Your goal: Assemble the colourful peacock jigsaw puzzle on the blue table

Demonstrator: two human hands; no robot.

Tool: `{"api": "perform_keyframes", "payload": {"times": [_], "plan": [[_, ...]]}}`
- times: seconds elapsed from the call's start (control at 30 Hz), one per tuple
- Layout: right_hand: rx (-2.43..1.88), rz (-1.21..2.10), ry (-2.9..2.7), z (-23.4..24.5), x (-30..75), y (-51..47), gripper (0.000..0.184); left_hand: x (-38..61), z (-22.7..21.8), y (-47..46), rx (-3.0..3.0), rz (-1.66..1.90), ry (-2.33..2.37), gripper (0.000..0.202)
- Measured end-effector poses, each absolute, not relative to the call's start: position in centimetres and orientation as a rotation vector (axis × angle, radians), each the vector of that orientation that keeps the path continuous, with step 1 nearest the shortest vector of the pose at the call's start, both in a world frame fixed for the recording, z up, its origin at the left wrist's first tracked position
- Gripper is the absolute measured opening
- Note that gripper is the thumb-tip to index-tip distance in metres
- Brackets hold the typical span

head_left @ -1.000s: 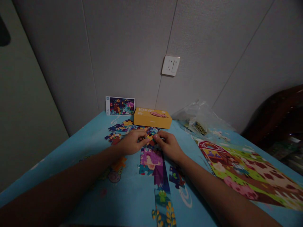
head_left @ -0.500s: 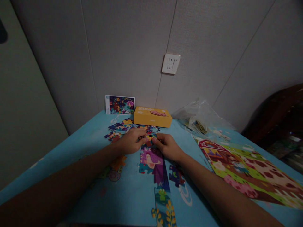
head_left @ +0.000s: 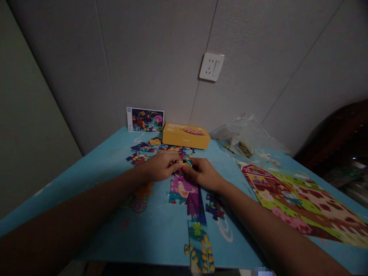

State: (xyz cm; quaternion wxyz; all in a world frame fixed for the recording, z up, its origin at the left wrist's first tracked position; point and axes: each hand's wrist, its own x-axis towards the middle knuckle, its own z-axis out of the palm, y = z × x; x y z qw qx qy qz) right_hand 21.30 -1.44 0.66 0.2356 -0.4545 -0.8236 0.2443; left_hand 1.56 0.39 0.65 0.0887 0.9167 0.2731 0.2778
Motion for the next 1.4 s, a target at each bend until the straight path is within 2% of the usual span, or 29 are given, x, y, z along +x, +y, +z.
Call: {"api": "perform_keyframes", "payload": {"times": [0.2,0.53,0.9,1.4], "plan": [[-1.251,0.651,-2.265,0.36,21.41,-1.15,0.023,1.43,0.21,0.7,2.723,0.848,0.814,0.026],[-1.223,0.683,-2.242,0.18,21.43,-1.16,0.021,1.39,0.3,0.65,2.688,0.865,0.869,0.025],[-1.161,0.651,-2.163,-0.07,21.28,-0.84,0.027,1.55,0.57,0.55,2.662,0.989,0.941,0.027],[-1.253,0.599,-2.297,0.52,21.04,-1.45,0.032,1.53,0.64,0.33,2.687,0.825,0.887,0.023]]}}
